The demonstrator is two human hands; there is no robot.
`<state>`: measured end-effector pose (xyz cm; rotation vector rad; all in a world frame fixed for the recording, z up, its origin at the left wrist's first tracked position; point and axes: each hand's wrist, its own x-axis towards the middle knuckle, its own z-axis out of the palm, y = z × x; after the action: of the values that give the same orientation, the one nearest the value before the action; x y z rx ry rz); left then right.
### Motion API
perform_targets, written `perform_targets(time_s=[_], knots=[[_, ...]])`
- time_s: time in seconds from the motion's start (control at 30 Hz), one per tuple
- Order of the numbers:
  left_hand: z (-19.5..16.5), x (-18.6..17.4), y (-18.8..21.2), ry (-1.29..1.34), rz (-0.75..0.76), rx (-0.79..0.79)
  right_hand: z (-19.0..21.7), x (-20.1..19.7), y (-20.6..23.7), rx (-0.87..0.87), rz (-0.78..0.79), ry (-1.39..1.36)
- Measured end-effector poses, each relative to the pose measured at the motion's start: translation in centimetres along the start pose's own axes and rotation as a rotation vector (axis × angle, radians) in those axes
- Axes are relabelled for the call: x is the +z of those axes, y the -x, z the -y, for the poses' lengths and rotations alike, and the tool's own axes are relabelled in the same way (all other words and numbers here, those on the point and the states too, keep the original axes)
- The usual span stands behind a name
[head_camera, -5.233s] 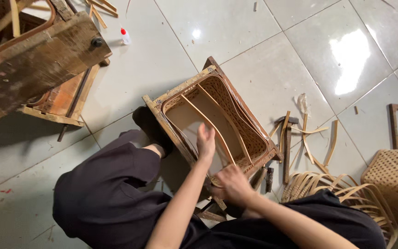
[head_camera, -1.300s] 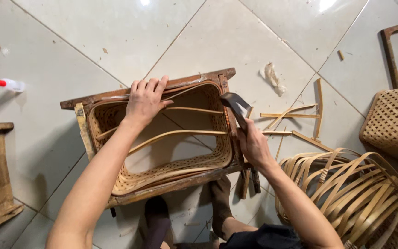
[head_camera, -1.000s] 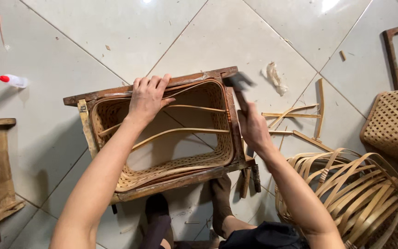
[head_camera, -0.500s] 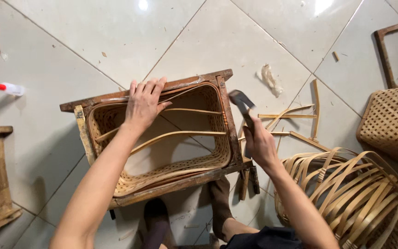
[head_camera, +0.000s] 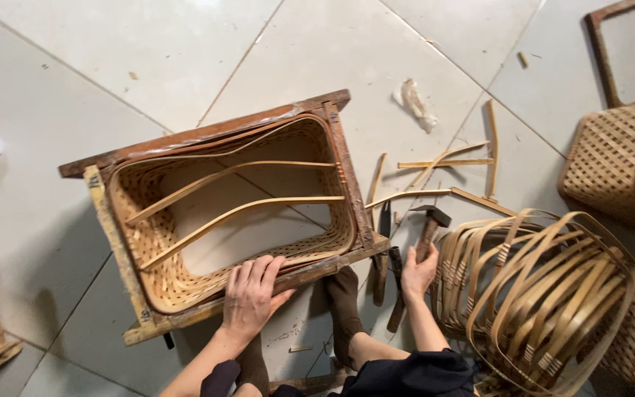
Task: The person sits on the floor and fits a woven bamboo panel into a rectangular wooden basket frame, pressing and tucking the woven strips along the rim. They then add curved bamboo strips across the basket body and use a hammer to tap the strips securely into the frame, adjusting the weave as they work.
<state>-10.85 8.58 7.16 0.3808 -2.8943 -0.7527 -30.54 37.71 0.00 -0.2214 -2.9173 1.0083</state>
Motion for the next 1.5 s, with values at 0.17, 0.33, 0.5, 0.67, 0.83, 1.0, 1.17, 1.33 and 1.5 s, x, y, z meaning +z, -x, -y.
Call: perform_targets(time_s=[0.17, 0.33, 0.5, 0.67, 0.83, 1.0, 1.17, 1.33, 1.5], knots=[[0.1, 0.0, 0.4, -0.015, 0.031, -0.034, 4.1, 0.5, -1.7, -0.285, 0.037, 0.128], [-0.1, 2.0, 1.5, 0.012, -0.012, -0.035, 9.8, 3.7, -5.8, -0.999, 0.317, 0.365], [-1.9, 2.9, 2.8, 0.034, -0.038, -0.001, 12.0, 5.0, -9.8, -1.275, 0.371, 0.437], [-2.5, 2.2, 3.1, 0.029, -0.021, 0.029, 14.8, 1.9, -14.0, -1.175, 0.207, 0.112], [-2.7, 1.5, 2.3, 0.082, -0.065, 0.082, 21.7, -1.2, -12.4, -0.773, 0.276, -0.195], [-2.7, 1.4, 2.1, 0.124, -0.043, 0.093, 26.7, 1.7, -6.7, -0.421, 0.727, -0.508], [-2.6, 1.5, 2.1, 0.14, -0.057, 0.098, 26.1, 6.2, -3.1, -0.337, 0.797, -0.543], [-2.5, 1.4, 1.9, 0.128, -0.047, 0.092, 24.3, 8.7, -2.7, -0.331, 0.745, -0.487], [-2.8, 1.0, 1.6, 0.173, 0.054, 0.046, 24.0, 10.1, -3.5, -0.425, 0.736, -0.243]])
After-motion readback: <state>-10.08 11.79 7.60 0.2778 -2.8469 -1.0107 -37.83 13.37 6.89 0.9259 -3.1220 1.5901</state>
